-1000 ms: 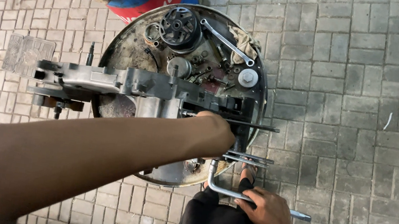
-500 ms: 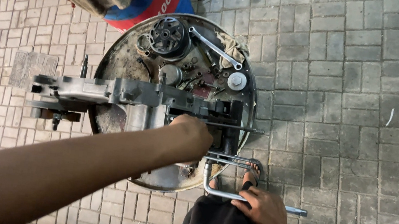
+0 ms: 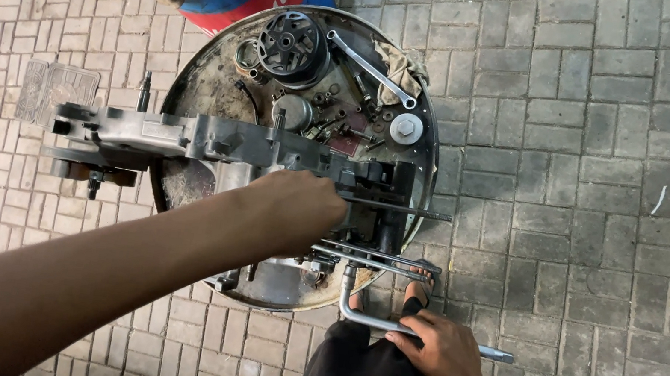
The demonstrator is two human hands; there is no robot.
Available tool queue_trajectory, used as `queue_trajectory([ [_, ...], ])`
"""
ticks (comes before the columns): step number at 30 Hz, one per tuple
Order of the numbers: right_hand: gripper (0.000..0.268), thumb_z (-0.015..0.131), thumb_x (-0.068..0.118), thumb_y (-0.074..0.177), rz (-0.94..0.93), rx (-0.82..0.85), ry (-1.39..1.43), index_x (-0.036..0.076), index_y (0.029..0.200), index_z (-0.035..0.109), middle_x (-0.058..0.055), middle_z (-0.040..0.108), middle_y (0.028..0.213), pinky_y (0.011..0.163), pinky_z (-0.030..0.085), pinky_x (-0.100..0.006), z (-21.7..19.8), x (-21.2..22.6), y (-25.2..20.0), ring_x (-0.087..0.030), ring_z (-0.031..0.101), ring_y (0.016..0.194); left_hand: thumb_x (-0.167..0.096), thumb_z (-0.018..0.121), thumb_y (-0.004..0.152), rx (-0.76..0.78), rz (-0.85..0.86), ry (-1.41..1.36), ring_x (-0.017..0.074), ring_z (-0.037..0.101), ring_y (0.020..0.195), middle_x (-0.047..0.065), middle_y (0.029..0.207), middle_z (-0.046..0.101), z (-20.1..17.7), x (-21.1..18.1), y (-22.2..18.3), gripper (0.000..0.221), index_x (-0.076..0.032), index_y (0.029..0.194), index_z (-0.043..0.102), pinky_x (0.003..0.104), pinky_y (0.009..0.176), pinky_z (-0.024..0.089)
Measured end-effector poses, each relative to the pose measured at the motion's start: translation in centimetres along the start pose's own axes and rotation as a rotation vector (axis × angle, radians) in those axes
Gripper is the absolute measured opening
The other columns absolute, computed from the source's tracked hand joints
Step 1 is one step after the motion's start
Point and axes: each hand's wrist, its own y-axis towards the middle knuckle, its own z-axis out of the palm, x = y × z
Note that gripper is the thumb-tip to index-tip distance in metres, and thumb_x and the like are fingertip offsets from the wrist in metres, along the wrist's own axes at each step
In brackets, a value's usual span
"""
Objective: Disassembling an engine casing using various wrenches and manual force to separate the components.
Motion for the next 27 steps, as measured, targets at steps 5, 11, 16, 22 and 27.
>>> queue_trajectory([
  [5, 0.036, 0.068, 0.065, 0.083, -0.034, -0.053, 0.016, 0.034, 0.1, 0.077, 0.011, 0.074, 0.095, 0.073, 0.057, -0.044, -0.7, 0.5, -0.3, -0.021, 0.074, 0.089, 0.009, 0.056, 0.092, -0.079, 0.058, -0.116, 0.0178, 0.072, 0.067, 0.006, 0.075, 0.068, 1.8, 1.2, -0.5, 0.022, -0.005, 0.079, 0.067, 0.031, 0.063, 0.065],
  [11, 0.041, 0.066, 0.068, 0.082, 0.02, -0.036, -0.055, 0.036, 0.103, 0.078, 0.015, 0.074, 0.094, 0.073, 0.057, -0.047, -0.8, 0.3, -0.3, -0.023, 0.074, 0.086, 0.009, 0.061, 0.09, 0.089, 0.078, -0.014, 0.0169, 0.065, 0.067, 0.004, 0.075, 0.062, -1.2, 0.7, -0.7, 0.015, -0.005, 0.083, 0.062, 0.03, 0.066, 0.064],
  [16, 0.032, 0.072, 0.059, 0.084, -0.197, -0.249, -0.104, 0.03, 0.098, 0.076, 0.008, 0.07, 0.085, 0.057, 0.055, -0.045, 0.6, -1.0, -0.2, -0.021, 0.071, 0.075, 0.007, 0.065, 0.079, 0.054, 0.079, 0.084, 0.0238, 0.069, 0.068, 0.006, 0.074, 0.069, -1.0, 0.5, -0.4, 0.014, -0.006, 0.08, 0.064, 0.04, 0.058, 0.06],
  [22, 0.033, 0.075, 0.063, 0.078, -0.078, -0.179, -0.013, 0.033, 0.093, 0.079, 0.009, 0.075, 0.09, 0.071, 0.057, -0.044, 0.6, -0.9, 0.4, -0.022, 0.074, 0.086, 0.005, 0.065, 0.079, -0.028, 0.063, 0.031, 0.0305, 0.073, 0.08, 0.011, 0.091, 0.074, -0.3, 0.1, -0.8, 0.014, -0.004, 0.089, 0.069, 0.045, 0.062, 0.061],
  [27, 0.032, 0.073, 0.058, 0.083, -0.077, -0.066, -0.08, 0.028, 0.091, 0.077, 0.009, 0.071, 0.08, 0.066, 0.052, -0.04, -4.2, 1.6, 0.8, -0.02, 0.071, 0.076, 0.007, 0.067, 0.075, -0.037, 0.051, 0.011, 0.0295, 0.073, 0.076, 0.01, 0.085, 0.072, -0.7, 0.1, -0.9, 0.018, -0.003, 0.09, 0.068, 0.042, 0.058, 0.06],
])
